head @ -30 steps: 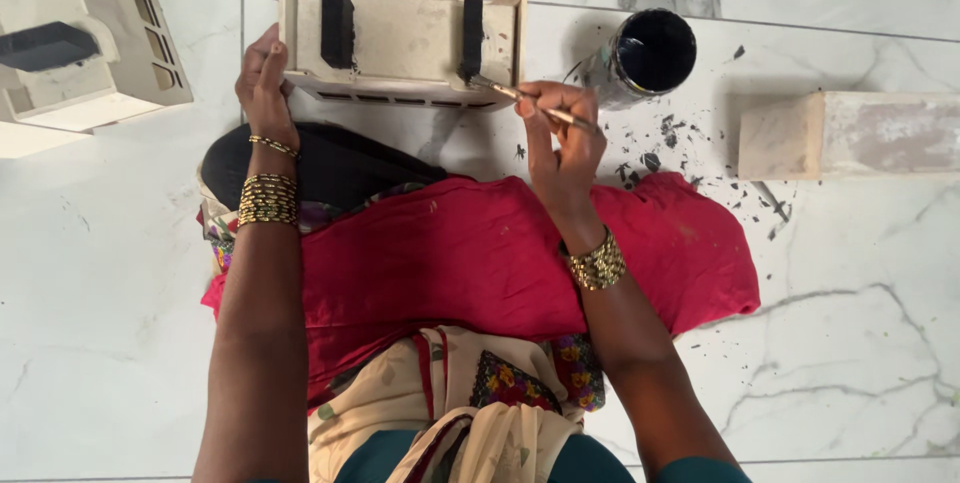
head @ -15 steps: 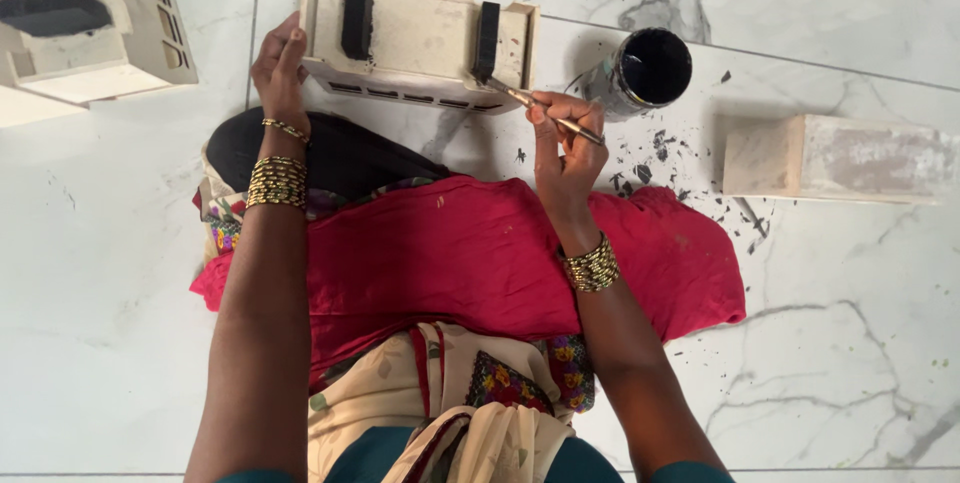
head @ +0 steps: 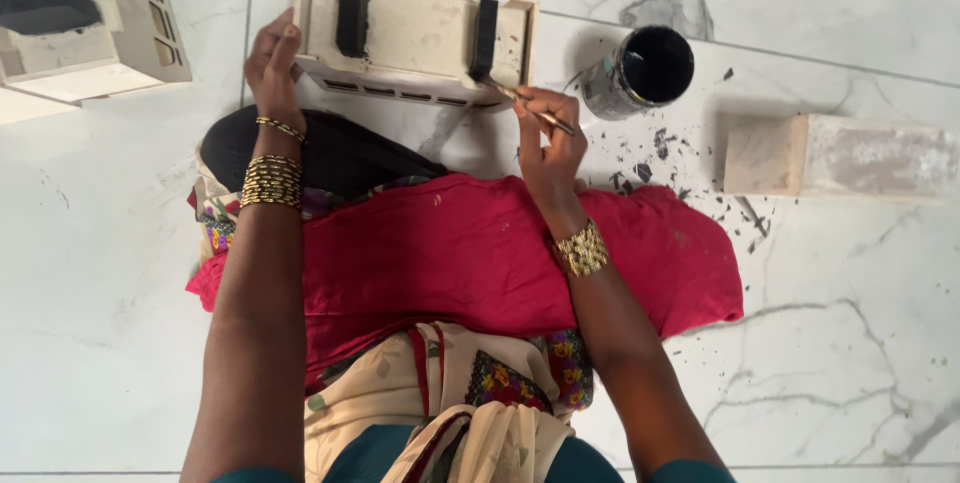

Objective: The person sits on the floor and paints black paint onto foam blocks fitted inside small wooden model houses, using a brush and a paint can. They hold each model steady with one hand while brushing the foam pieces, turning the model to reach different sides, and move finished models aside to reach others.

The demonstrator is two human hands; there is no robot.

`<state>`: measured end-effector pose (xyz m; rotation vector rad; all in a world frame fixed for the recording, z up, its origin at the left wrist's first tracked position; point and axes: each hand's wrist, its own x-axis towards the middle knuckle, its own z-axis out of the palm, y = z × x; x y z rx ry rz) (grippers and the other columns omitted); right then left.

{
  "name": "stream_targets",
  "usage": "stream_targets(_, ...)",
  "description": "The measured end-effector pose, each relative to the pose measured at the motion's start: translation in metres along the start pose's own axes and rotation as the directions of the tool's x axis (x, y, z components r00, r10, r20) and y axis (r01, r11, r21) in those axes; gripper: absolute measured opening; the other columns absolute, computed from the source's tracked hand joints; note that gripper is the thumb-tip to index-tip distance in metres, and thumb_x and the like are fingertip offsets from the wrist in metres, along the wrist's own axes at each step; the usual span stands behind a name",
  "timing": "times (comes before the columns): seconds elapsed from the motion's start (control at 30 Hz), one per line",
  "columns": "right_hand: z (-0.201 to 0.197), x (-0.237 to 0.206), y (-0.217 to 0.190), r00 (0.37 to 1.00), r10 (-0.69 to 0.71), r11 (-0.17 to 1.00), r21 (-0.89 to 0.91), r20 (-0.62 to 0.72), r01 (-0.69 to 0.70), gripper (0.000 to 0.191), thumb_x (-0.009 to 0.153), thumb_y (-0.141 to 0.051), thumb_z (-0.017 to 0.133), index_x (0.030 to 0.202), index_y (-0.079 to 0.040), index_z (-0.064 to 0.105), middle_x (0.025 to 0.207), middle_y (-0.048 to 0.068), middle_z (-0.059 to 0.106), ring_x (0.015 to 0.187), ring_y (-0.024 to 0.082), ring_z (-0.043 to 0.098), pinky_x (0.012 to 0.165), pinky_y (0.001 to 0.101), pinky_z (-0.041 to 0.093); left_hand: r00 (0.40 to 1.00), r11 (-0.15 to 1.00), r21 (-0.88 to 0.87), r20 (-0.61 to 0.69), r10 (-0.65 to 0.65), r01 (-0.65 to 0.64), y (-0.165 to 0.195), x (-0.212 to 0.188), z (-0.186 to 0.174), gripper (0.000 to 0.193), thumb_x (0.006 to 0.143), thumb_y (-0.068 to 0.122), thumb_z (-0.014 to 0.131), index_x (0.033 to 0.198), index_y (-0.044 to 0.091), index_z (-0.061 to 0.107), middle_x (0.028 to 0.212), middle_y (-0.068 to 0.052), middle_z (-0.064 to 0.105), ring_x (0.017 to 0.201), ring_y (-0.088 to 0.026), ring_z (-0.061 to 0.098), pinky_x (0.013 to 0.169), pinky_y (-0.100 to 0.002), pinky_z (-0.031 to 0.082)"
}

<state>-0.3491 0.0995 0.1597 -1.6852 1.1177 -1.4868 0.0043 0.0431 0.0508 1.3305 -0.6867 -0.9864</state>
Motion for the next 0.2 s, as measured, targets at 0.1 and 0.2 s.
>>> stream_targets(0.1,-0.005,-0.002,-0.004,0.998,-0.013,0.998,0.056,-0.055,0.016,0.013,0.104,0.001,0.065,0.109,0.002,0.053,0.12,0.02,0.068,0.105,0.017,0.071,0.088,0.025,0.062,1.0,1.0,0.007,0.006,-0.027,0.027,-0.003,0.002,0.0,0.041,0.096,0.037,0.074,0.128,0.011,0.075,0.103,0.004,0.066,0.09,-0.008,0.052,0.076,-0.025,0.042)
stream_targets(0.2,-0.008,-0.002,-0.015,0.994,-0.035,0.987,0.155,-0.105,0.051,0.015,0.106,-0.001,0.066,0.11,0.0,0.052,0.122,0.017,0.067,0.107,0.017,0.071,0.094,0.0261,0.064,0.999,0.998,-0.051,0.038,0.024,-0.022,-0.008,0.003,-0.005,0.045,0.095,0.039,0.075,0.129,0.01,0.073,0.116,-0.001,0.07,0.108,-0.012,0.06,0.09,-0.03,0.05)
